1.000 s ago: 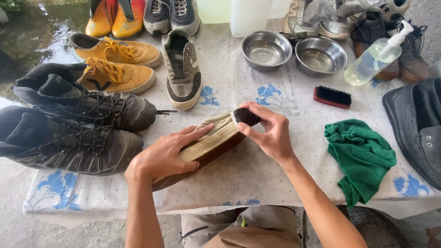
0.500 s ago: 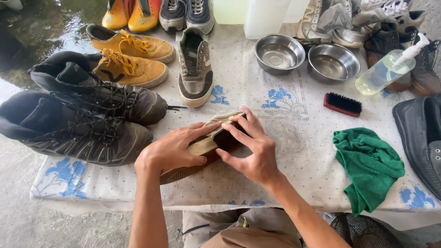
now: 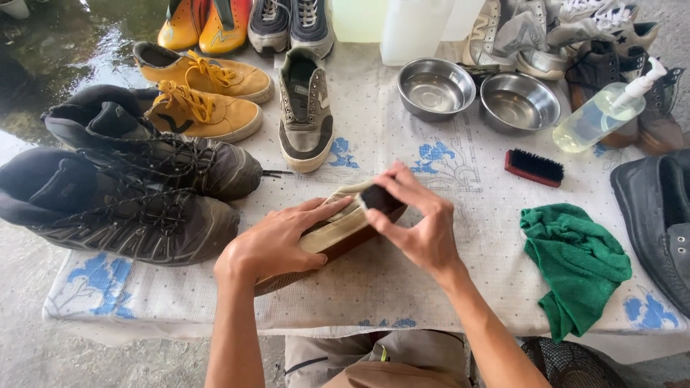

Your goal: The person scrubs the white rubber sole of a beige sneaker with a small black brush, then wipes the shoe with a green cloth. They dip the brush into a metal bowl of water and continue scrubbing the sole.

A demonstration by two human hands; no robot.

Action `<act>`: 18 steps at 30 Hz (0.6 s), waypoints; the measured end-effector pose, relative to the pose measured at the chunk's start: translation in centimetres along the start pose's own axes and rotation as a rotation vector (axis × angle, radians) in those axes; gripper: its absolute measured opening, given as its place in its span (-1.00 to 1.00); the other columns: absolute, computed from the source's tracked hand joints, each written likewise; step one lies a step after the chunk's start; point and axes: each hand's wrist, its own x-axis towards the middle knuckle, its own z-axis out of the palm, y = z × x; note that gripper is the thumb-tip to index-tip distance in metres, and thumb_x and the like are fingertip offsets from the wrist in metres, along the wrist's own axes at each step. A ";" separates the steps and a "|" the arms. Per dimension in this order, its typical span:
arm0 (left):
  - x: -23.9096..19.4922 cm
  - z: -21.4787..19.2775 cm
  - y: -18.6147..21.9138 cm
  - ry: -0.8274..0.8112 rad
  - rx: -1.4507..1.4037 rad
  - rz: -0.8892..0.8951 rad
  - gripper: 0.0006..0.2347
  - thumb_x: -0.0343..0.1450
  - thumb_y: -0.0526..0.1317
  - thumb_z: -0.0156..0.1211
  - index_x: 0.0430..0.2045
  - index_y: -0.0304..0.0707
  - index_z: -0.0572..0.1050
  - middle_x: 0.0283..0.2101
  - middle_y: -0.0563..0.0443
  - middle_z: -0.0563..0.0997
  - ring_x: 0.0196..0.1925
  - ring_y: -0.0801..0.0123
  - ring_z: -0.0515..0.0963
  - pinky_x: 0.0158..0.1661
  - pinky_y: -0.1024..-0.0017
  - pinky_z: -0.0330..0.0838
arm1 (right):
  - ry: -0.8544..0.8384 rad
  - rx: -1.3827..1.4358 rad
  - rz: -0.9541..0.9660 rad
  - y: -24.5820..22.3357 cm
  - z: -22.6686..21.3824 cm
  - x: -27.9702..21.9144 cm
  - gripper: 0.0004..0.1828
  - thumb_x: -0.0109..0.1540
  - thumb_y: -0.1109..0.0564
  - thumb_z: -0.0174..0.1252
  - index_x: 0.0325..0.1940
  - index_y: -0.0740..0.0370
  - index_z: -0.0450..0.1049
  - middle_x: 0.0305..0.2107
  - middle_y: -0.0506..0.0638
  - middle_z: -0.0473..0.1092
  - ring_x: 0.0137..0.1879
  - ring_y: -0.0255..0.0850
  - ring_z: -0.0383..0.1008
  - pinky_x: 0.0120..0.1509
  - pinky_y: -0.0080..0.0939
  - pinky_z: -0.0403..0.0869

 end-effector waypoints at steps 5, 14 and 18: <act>-0.1 0.4 0.3 0.005 0.018 -0.002 -0.15 0.10 -0.08 0.21 0.46 0.21 0.17 0.43 -0.14 0.32 0.34 -0.28 0.40 0.24 -0.24 0.28 | -0.034 0.138 0.178 3.0 -1.5 1.7 -0.49 0.11 -0.15 0.39 0.05 0.12 0.64 -0.03 0.20 0.54 0.25 0.16 0.43 0.29 0.07 0.46; -0.5 0.0 1.1 0.011 0.014 0.003 -0.14 0.08 -0.15 0.19 0.45 0.18 0.19 0.42 -0.18 0.34 0.27 -0.28 0.50 0.15 -0.11 0.43 | -0.067 0.481 0.459 4.7 -2.9 2.6 -0.54 0.13 0.06 0.37 0.08 0.29 0.59 -0.05 0.29 0.54 -0.01 -0.10 0.53 0.03 -0.14 0.59; -0.5 0.3 1.0 0.014 -0.004 -0.003 -0.14 0.08 -0.17 0.18 0.45 0.18 0.20 0.42 -0.19 0.33 0.23 -0.30 0.54 0.13 -0.09 0.41 | -0.146 0.575 0.398 2.4 -3.3 3.8 -0.55 0.14 0.05 0.34 0.08 0.22 0.59 -0.07 0.32 0.56 -0.05 -0.04 0.57 0.07 -0.09 0.60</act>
